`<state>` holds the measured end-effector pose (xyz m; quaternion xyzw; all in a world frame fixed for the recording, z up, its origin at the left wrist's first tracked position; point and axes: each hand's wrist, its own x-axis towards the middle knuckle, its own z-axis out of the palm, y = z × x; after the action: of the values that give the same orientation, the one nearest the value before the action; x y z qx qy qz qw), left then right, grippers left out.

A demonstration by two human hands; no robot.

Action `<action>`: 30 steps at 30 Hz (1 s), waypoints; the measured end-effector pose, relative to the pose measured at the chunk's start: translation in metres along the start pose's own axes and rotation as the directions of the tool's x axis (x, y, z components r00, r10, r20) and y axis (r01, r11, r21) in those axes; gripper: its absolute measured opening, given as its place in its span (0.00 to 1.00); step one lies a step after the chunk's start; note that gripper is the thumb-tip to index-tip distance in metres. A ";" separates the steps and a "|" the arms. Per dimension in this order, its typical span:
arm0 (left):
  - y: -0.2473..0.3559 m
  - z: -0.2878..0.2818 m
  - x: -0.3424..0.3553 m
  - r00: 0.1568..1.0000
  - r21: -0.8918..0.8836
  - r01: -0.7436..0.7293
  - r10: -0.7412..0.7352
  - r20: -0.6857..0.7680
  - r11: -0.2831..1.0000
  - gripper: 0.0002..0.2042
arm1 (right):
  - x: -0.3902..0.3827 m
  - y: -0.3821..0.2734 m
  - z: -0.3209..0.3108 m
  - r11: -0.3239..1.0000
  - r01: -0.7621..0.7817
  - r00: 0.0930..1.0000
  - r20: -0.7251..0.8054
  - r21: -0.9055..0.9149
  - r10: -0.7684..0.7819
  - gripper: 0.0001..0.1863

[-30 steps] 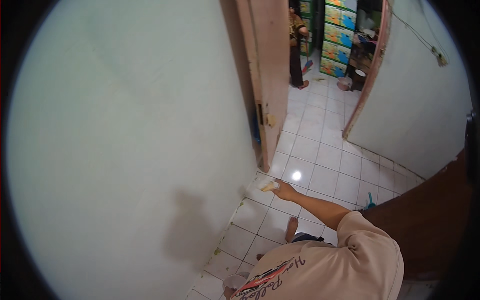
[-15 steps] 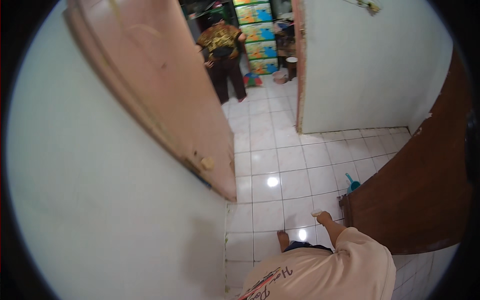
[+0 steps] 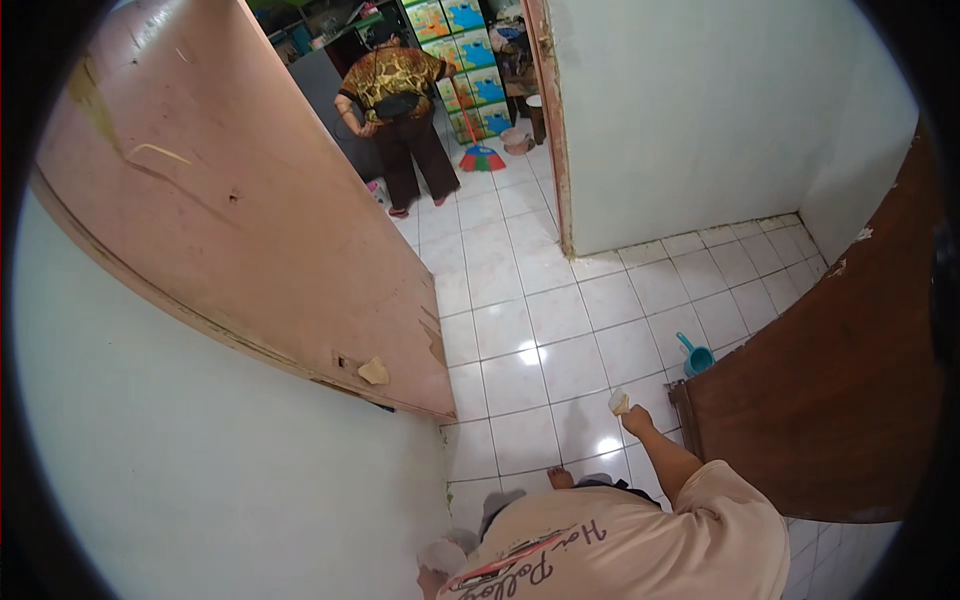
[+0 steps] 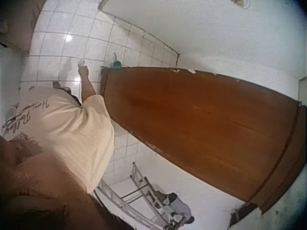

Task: The person paints a wall and door frame using a brush, dipping the brush into a container of white paint and applying it to the surface.

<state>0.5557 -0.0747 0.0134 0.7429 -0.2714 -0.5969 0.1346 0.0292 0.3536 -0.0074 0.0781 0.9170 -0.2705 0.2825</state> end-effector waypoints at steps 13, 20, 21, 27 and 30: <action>0.081 0.189 0.033 0.977 0.119 -0.101 0.076 0.199 0.988 0.18 | -0.028 0.116 -0.030 0.939 -0.345 0.936 -0.069 0.001 0.344 0.21; 0.113 0.297 0.048 0.981 0.234 -0.065 0.019 0.195 0.970 0.18 | 0.009 0.084 -0.077 0.895 -0.443 0.895 -0.035 0.043 0.445 0.25; 0.118 0.318 0.050 0.977 0.231 -0.056 0.006 0.214 0.971 0.18 | 0.023 0.073 -0.087 0.895 -0.445 0.893 -0.058 0.041 0.447 0.25; 0.141 0.405 0.071 0.980 0.355 -0.048 -0.024 0.196 0.934 0.17 | 0.095 -0.062 -0.144 0.990 -0.144 0.966 -0.216 -0.004 0.140 0.26; 0.160 0.441 0.070 0.974 0.377 -0.103 0.017 0.225 0.920 0.18 | 0.142 -0.123 -0.164 0.988 -0.129 0.976 -0.186 -0.085 0.111 0.27</action>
<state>0.1037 -0.1906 -0.0705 0.6764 -0.4195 -0.6048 -0.0269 -0.2033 0.3377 0.0823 0.1438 0.9444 -0.2000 0.2176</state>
